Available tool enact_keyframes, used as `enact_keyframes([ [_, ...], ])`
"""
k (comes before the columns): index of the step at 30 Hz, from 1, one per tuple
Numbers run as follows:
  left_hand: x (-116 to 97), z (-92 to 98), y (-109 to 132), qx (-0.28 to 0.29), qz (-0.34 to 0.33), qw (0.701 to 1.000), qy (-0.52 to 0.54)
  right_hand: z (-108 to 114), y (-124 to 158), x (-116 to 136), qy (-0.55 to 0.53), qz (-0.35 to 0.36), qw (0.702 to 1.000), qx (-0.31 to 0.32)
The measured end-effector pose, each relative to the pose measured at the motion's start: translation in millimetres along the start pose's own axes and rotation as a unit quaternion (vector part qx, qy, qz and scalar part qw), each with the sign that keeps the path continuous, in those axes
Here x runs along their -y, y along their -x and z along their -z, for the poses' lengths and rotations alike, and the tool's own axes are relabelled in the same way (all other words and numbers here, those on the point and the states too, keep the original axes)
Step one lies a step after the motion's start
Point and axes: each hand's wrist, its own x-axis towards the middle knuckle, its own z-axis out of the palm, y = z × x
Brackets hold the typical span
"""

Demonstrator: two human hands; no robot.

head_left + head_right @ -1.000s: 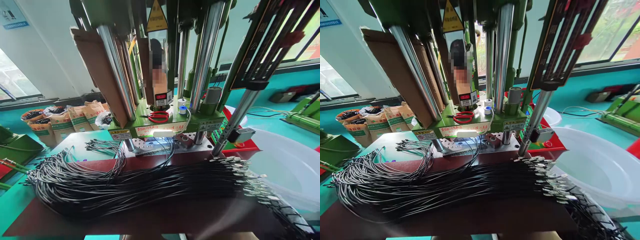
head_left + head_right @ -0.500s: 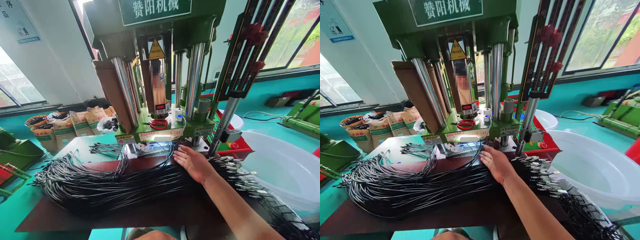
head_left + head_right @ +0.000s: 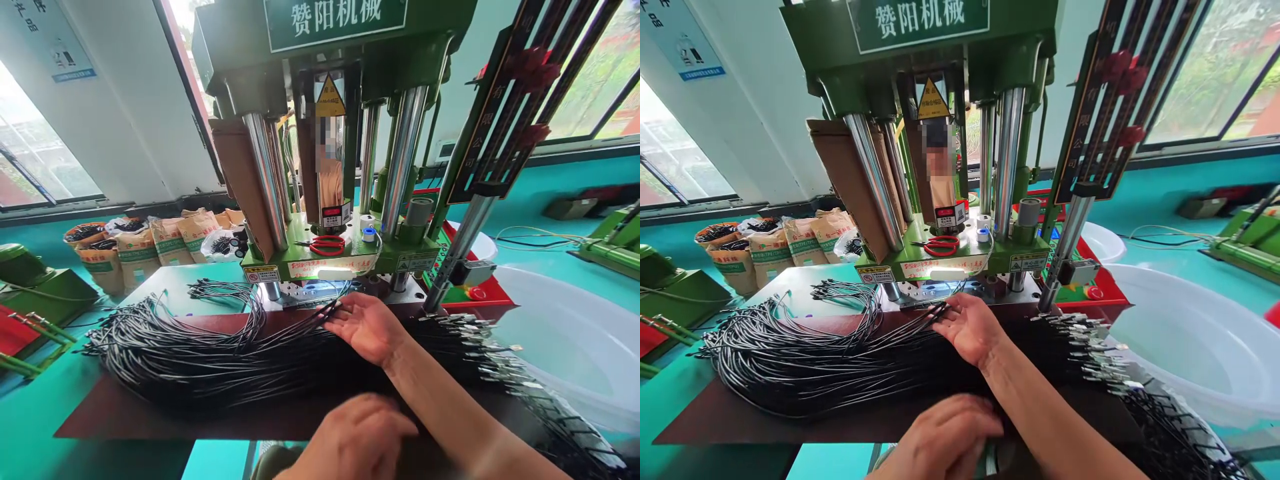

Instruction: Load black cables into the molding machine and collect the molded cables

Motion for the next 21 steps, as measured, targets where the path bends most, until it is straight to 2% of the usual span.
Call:
enact_keyframes([
  [2,14,5.7,-9,-0.073,-0.024,0.995,-0.064,-12,0,2,0.021,0.024,0.999,0.032],
  [4,36,18.5,-13,-0.103,-0.012,0.983,-0.152,-20,-3,3,0.076,0.052,0.994,0.056],
  [6,62,35.8,-11,-0.109,0.037,0.966,-0.23,-21,-7,4,0.124,0.074,0.987,0.071],
  [8,85,53.3,-5,-0.095,0.101,0.954,-0.265,-14,-9,4,0.157,0.081,0.981,0.085],
  [10,100,67.3,3,-0.076,0.124,0.951,-0.274,1,-10,4,0.276,0.115,0.949,0.102],
  [11,103,72.7,6,-0.066,0.123,0.95,-0.279,12,-9,5,0.356,0.14,0.918,0.106],
  [12,105,77.3,9,-0.057,0.118,0.949,-0.285,23,-7,6,0.446,0.167,0.873,0.109],
  [13,105,81.6,10,-0.051,0.114,0.948,-0.293,35,-5,7,0.54,0.193,0.812,0.11],
  [15,104,90.7,10,-0.042,0.119,0.944,-0.305,56,-1,12,0.701,0.227,0.667,0.111],
  [17,104,102.0,6,-0.041,0.135,0.938,-0.315,71,5,17,0.797,0.236,0.547,0.104],
  [18,105,107.9,4,-0.045,0.141,0.935,-0.323,76,7,19,0.825,0.24,0.503,0.096],
  [19,106,113.4,2,-0.051,0.145,0.931,-0.331,79,9,21,0.835,0.244,0.486,0.087],
  [21,108,121.4,-1,-0.061,0.148,0.925,-0.344,82,12,23,0.839,0.251,0.477,0.072],
])
